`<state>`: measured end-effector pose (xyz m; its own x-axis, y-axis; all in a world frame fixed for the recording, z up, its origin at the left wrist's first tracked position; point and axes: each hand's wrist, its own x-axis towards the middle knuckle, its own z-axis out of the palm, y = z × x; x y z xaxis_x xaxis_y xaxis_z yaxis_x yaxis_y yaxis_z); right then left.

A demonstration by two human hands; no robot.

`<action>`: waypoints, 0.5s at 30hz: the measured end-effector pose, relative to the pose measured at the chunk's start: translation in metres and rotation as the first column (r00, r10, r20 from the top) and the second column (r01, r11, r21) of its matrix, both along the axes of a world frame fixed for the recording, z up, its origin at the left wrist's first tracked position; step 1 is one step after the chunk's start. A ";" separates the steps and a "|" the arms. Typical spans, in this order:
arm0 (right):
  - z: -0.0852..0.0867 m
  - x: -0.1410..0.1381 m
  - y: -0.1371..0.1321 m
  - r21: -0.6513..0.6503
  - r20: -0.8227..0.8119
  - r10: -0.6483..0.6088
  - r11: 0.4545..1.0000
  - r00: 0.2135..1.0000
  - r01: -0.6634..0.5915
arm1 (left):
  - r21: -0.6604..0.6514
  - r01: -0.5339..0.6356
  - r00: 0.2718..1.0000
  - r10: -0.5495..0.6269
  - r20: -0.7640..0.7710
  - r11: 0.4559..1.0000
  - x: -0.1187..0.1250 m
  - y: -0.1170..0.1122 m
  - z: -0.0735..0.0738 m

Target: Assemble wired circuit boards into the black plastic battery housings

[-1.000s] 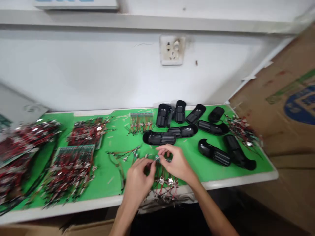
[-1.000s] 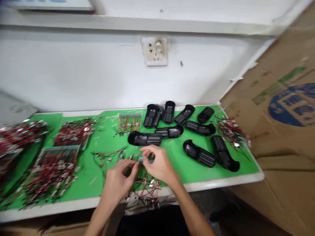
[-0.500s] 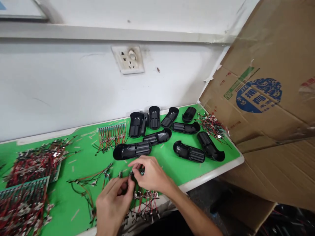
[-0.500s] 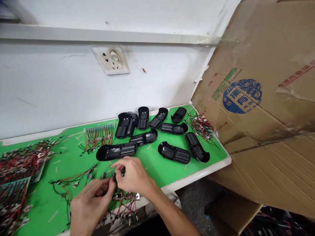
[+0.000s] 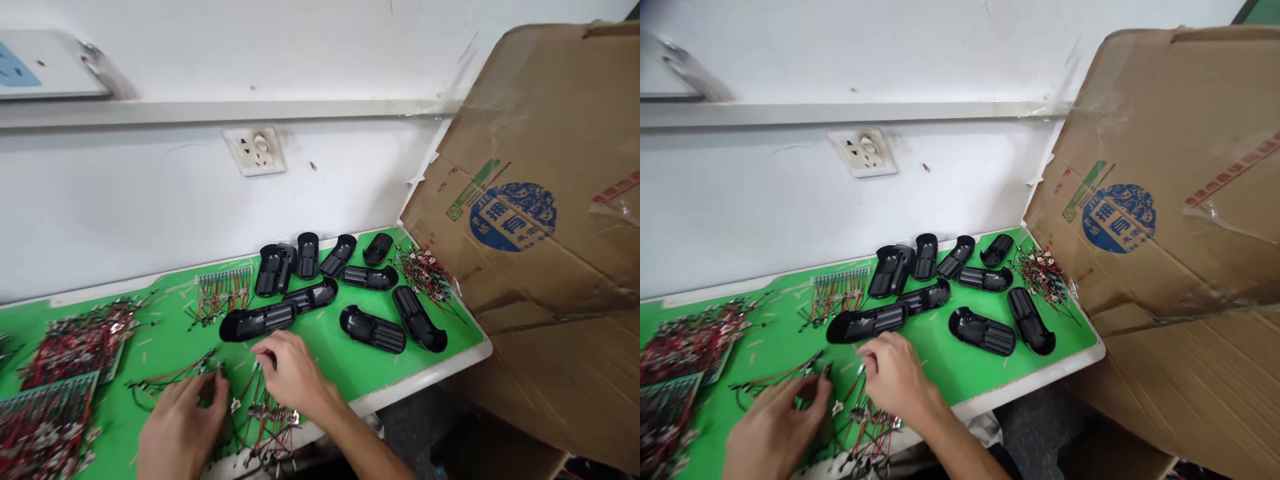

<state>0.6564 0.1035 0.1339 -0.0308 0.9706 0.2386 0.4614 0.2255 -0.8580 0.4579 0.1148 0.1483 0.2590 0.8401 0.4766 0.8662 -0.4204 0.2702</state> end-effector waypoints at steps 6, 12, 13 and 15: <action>0.009 0.024 -0.024 0.027 0.134 -0.074 0.997 0.988 0.071 | 0.055 -0.088 0.962 0.100 -0.254 0.995 0.013 -0.012 0.004; 0.002 0.018 -0.034 -0.051 0.166 -0.154 0.985 0.974 0.165 | -0.104 -0.075 0.997 0.073 -0.017 0.992 0.036 -0.028 0.008; -0.001 0.016 -0.034 -0.058 0.142 -0.152 0.985 0.978 0.162 | -0.162 -0.028 0.998 0.037 0.047 0.986 0.039 -0.029 0.007; -0.005 0.015 -0.034 -0.069 0.066 -0.148 0.986 0.987 0.152 | -0.266 0.056 0.989 -0.017 0.145 0.962 0.044 -0.032 0.005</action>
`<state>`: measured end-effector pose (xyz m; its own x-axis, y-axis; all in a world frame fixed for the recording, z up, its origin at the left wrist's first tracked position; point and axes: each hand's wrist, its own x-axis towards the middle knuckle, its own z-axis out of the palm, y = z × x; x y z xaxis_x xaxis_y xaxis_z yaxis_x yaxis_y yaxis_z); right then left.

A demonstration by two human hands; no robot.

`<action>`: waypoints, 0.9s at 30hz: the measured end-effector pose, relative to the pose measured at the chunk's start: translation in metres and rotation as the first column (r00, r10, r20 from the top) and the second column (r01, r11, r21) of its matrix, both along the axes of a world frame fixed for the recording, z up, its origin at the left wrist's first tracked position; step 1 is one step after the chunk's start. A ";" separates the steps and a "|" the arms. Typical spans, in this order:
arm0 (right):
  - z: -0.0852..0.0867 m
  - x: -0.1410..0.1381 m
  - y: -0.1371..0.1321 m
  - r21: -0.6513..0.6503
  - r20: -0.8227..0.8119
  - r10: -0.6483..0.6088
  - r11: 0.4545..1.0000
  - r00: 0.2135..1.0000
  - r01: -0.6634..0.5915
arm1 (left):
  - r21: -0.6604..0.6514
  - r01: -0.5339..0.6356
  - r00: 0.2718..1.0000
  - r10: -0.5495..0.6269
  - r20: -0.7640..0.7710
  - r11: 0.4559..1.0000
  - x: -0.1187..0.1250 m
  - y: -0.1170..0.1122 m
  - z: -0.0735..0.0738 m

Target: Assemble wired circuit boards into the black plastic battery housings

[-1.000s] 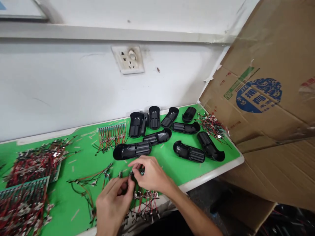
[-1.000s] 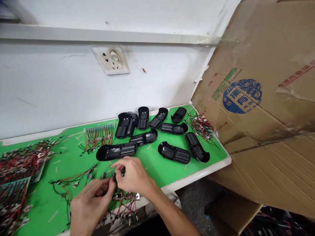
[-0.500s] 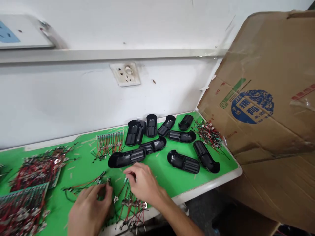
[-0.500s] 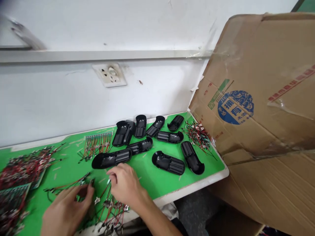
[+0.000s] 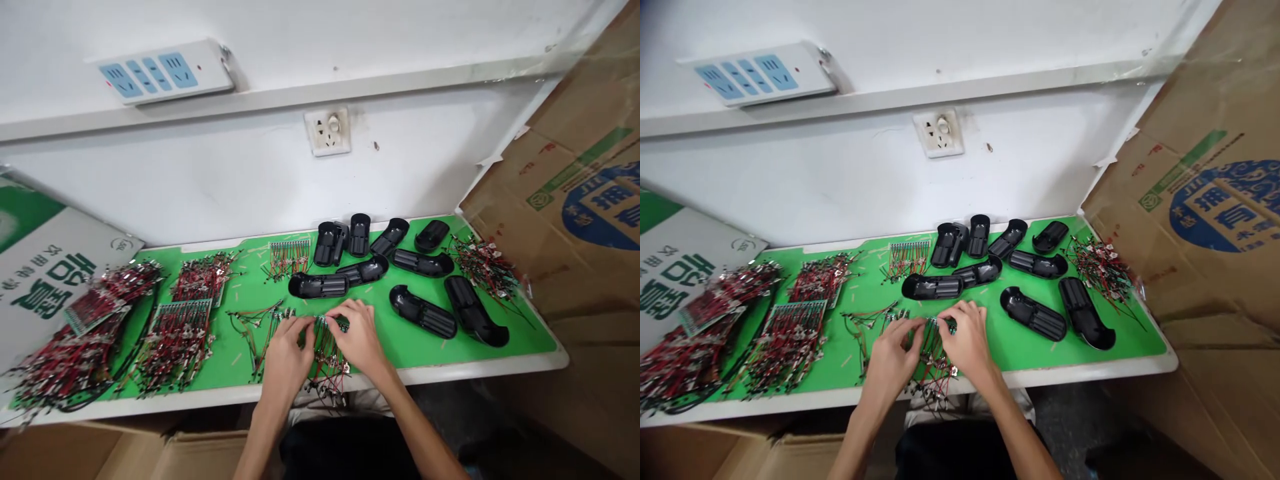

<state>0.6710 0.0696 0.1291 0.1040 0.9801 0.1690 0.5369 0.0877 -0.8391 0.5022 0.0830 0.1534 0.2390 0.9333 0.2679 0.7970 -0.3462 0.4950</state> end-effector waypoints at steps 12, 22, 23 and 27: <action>-0.006 0.012 0.002 0.013 -0.198 0.071 0.997 0.978 -0.070 | -0.277 0.052 0.970 0.017 0.243 0.959 0.007 0.008 -0.006; -0.011 -0.002 0.001 0.010 -0.173 -0.053 0.998 0.983 0.056 | -0.196 0.162 0.987 -0.158 0.039 0.967 0.009 0.007 -0.011; -0.011 -0.003 0.001 0.009 -0.170 -0.065 0.998 0.983 0.067 | -0.197 0.171 0.985 -0.170 0.021 0.965 0.009 0.008 -0.011; -0.012 -0.005 0.001 0.003 -0.154 -0.096 0.995 0.983 0.097 | -0.181 0.199 0.980 -0.197 0.032 0.963 0.006 0.013 -0.009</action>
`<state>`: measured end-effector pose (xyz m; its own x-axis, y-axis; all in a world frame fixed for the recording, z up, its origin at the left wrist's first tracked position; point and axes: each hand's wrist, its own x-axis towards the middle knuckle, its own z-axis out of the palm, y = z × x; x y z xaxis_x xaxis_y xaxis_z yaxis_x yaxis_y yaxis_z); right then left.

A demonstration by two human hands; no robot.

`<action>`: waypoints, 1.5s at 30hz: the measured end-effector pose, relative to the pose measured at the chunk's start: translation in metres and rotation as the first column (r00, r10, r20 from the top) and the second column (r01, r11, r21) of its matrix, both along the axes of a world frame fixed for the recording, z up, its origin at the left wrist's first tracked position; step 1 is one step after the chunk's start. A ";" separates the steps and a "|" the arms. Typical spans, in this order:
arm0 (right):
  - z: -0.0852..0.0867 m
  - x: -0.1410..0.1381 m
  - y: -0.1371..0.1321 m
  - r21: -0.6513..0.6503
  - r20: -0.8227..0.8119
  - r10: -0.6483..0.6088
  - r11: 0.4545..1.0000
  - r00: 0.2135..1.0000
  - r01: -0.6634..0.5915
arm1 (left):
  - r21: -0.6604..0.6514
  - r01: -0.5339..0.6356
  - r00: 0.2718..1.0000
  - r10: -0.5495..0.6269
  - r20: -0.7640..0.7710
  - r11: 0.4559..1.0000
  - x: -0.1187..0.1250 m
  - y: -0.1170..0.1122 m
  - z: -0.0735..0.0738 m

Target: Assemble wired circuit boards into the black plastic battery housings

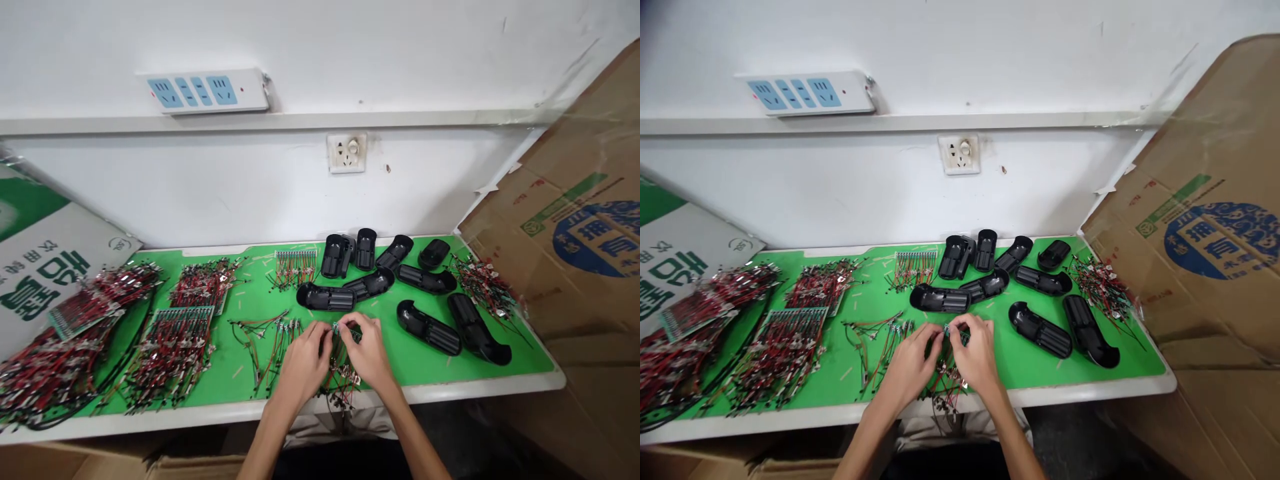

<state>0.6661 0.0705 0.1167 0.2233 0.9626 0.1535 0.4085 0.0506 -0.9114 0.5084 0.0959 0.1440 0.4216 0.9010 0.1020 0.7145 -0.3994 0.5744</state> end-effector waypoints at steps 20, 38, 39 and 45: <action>-0.006 0.013 -0.001 0.027 0.010 0.091 0.995 0.996 -0.091 | 0.267 -0.180 0.970 0.216 -0.111 0.947 -0.009 -0.004 -0.003; 0.004 0.023 -0.004 0.092 -0.070 0.122 0.989 0.990 -0.115 | 0.083 -0.036 0.999 0.038 -0.026 0.996 0.015 -0.006 0.004; 0.003 0.024 -0.004 0.090 -0.074 0.126 0.989 0.989 -0.119 | 0.082 -0.035 0.998 0.040 -0.056 0.996 0.015 -0.006 0.006; -0.007 0.020 -0.001 0.085 -0.191 0.097 0.993 0.977 -0.082 | 0.106 0.057 0.974 -0.032 -0.224 0.993 0.015 -0.006 0.009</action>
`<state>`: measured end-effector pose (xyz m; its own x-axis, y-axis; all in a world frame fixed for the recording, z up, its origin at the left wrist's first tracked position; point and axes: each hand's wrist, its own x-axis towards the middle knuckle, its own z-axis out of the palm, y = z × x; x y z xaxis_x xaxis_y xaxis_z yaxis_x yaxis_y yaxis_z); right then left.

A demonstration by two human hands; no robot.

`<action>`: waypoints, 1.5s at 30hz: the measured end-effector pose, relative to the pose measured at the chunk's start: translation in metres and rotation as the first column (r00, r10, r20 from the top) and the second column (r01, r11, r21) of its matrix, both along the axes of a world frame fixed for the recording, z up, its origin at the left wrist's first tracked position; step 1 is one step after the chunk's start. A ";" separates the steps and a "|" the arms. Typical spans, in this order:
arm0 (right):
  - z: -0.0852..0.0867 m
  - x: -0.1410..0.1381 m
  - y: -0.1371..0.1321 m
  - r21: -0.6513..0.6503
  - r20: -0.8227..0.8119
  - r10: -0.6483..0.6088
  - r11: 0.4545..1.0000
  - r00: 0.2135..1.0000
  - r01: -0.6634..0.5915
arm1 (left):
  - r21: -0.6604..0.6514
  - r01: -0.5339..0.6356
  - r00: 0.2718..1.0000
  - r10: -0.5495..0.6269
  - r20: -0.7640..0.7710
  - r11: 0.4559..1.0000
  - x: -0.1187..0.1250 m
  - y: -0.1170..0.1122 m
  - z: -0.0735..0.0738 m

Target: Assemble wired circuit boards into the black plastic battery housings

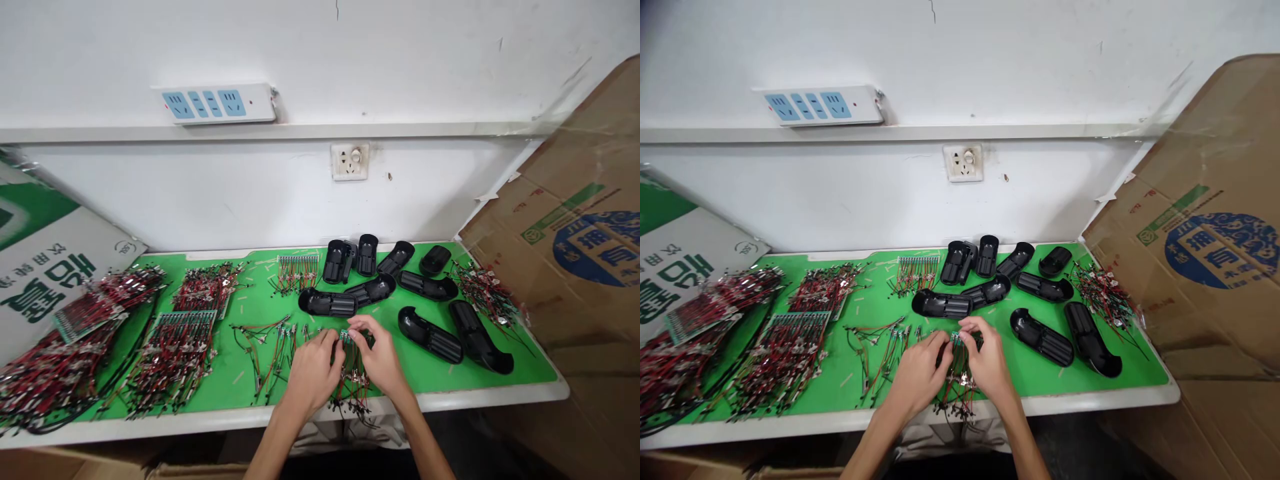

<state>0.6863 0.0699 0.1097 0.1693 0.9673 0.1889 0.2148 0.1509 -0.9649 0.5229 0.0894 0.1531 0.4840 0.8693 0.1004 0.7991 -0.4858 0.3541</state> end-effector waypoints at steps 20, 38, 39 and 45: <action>0.000 -0.019 -0.001 0.049 -0.073 -0.107 0.993 0.992 0.110 | -0.013 -0.017 0.966 0.020 0.257 1.000 0.001 0.001 -0.014; 0.002 -0.021 -0.006 0.042 -0.079 -0.151 0.987 0.985 0.155 | 0.038 -0.035 0.961 0.023 0.274 0.999 0.008 -0.002 -0.018; 0.001 -0.021 -0.006 0.044 -0.076 -0.152 0.987 0.985 0.156 | 0.051 -0.041 0.965 0.026 0.263 0.998 0.009 -0.003 -0.019; -0.002 -0.022 -0.006 0.028 -0.040 -0.176 0.984 0.984 0.178 | 0.124 -0.104 0.989 0.089 0.122 0.987 0.012 -0.010 -0.010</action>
<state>0.6641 0.0640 0.1073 0.3448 0.9152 0.2086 0.2048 0.1435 -0.9682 0.5349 0.0798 0.1435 0.3775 0.8872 0.2654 0.8018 -0.4566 0.3856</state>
